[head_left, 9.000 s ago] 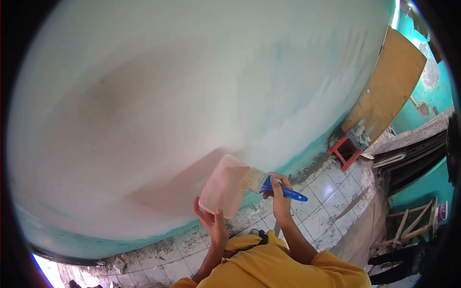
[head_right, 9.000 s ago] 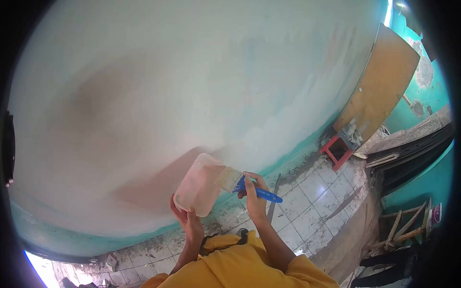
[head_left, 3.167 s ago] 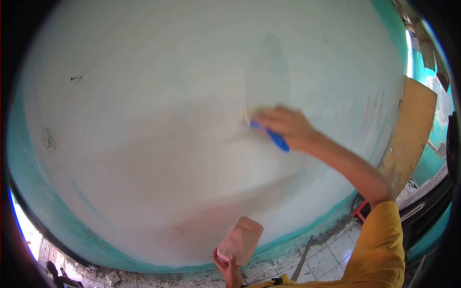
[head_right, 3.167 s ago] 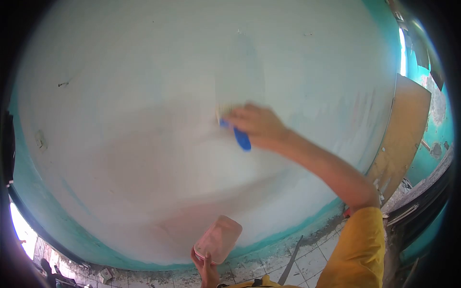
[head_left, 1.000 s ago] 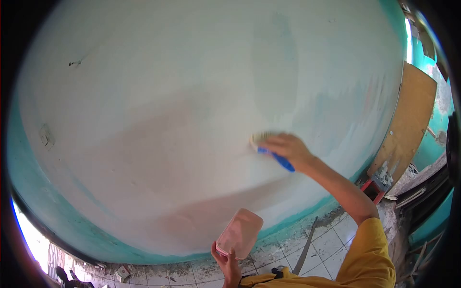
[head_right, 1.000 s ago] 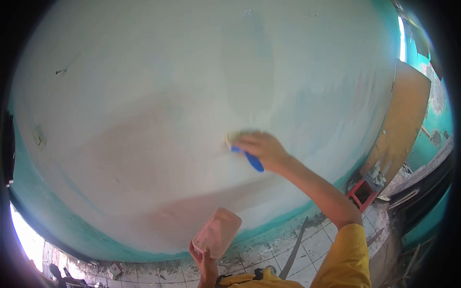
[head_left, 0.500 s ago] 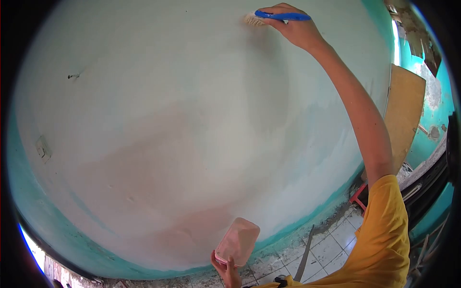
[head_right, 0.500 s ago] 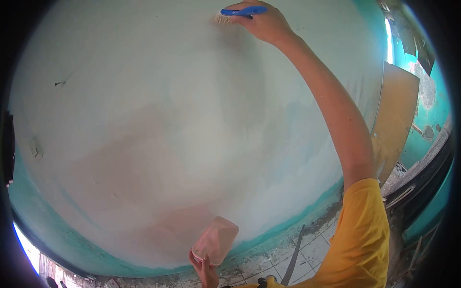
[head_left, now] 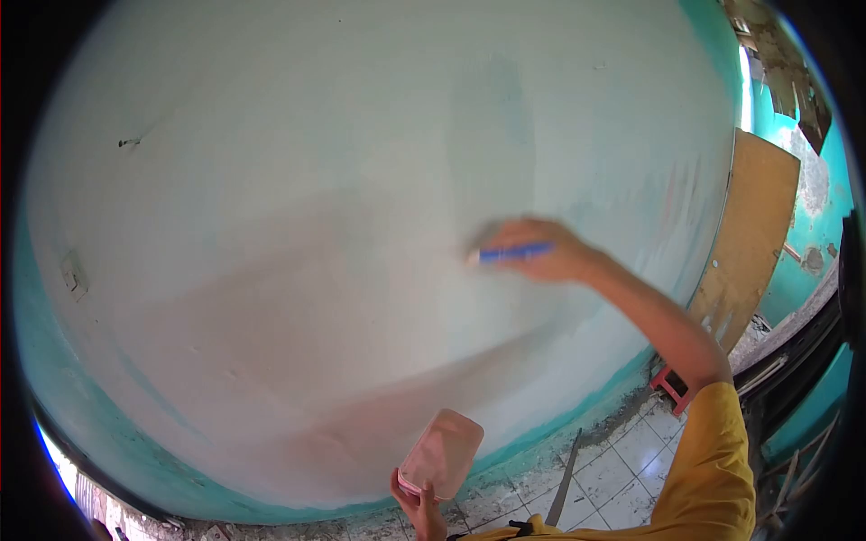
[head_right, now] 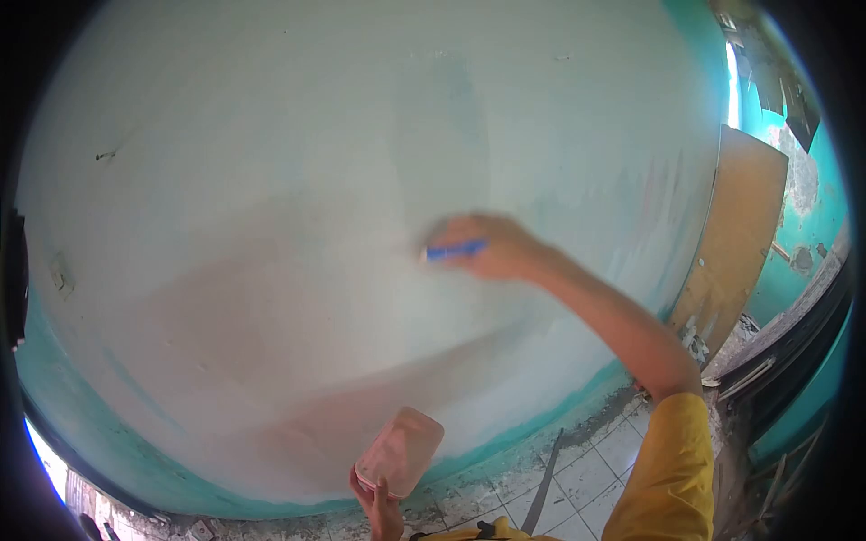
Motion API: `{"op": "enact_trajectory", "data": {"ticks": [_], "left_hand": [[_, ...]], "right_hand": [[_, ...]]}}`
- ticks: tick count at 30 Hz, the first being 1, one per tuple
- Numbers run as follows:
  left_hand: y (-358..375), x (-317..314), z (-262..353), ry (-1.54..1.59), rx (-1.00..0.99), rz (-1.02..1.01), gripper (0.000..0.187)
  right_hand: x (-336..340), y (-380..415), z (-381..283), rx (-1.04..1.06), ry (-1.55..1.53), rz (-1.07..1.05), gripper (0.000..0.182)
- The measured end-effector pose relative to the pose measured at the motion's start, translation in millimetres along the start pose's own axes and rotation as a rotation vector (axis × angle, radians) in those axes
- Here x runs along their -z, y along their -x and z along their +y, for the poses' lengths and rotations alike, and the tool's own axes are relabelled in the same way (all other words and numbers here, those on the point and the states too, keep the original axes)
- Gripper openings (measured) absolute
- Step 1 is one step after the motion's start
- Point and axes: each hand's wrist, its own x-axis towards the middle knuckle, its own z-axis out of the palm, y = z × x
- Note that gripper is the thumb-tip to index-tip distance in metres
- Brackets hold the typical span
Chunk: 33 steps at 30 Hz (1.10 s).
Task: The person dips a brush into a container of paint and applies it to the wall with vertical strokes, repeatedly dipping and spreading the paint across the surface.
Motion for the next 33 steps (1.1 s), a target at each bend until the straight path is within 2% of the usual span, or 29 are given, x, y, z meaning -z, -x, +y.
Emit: {"op": "enact_trajectory", "data": {"ticks": [2, 6, 7, 8, 10, 12, 15, 16, 17, 18, 19, 21, 23, 24, 26, 29, 32, 33], "left_hand": [[3, -10, 10, -0.023, 0.048, 0.011, 0.091], [3, -29, 10, -0.012, 0.020, 0.027, 0.090], [5, -35, 13, 0.012, 0.055, 0.020, 0.089], [5, -41, 14, 0.038, 0.090, 0.013, 0.087], [0, -46, 11, 0.046, 0.079, 0.012, 0.085], [0, -47, 2, 0.060, 0.075, 0.006, 0.082], [-2, -40, -26, 0.080, 0.069, 0.006, 0.079], [-5, -32, -45, -0.012, -0.031, -0.014, 0.074], [-7, -29, -55, -0.104, -0.130, -0.034, 0.071], [-6, -31, -56, -0.103, -0.131, -0.029, 0.071], [-5, -34, -51, -0.059, -0.100, -0.003, 0.068], [-6, -33, -55, -0.017, -0.070, 0.021, 0.067], [-5, -25, -70, -0.139, -0.161, -0.027, 0.073], [-2, -32, -64, -0.139, -0.160, -0.023, 0.073], [3, -52, -40, 0.171, 0.036, 0.058, 0.081], [6, -57, -43, 0.104, 0.041, 0.074, 0.088], [7, -59, -52, 0.059, 0.065, 0.070, 0.086], [10, -62, -47, 0.053, 0.064, 0.073, 0.086]], "right_hand": [[53, -36, 26, -0.089, -0.018, 0.081, 0.030], [171, -115, 54, -0.022, 0.224, 0.471, 0.030], [190, -129, 56, 0.014, 0.336, 0.577, 0.029], [196, -136, 54, 0.020, 0.336, 0.581, 0.029], [203, -145, 54, 0.022, 0.408, 0.765, 0.027], [171, -127, 53, 0.094, 0.473, 0.721, 0.026], [83, -62, 39, 0.112, 0.425, 0.403, 0.029], [47, -36, 38, 0.192, 0.406, 0.386, 0.031], [29, -15, 22, 0.271, 0.251, 0.287, 0.035], [13, 6, 11, 0.195, 0.165, 0.086, 0.038], [7, 18, -2, 0.130, 0.090, -0.046, 0.033], [-1, 27, 4, 0.084, -0.049, -0.059, 0.023], [22, 8, 22, -0.079, -0.102, -0.002, 0.024], [38, -10, 42, -0.046, -0.056, 0.093, 0.030], [98, -49, 67, -0.064, 0.107, 0.270, 0.038], [178, -99, 94, 0.019, 0.213, 0.646, 0.037], [197, -104, 84, 0.022, 0.304, 0.740, 0.033], [172, -91, 86, 0.081, 0.361, 0.711, 0.030]]}}
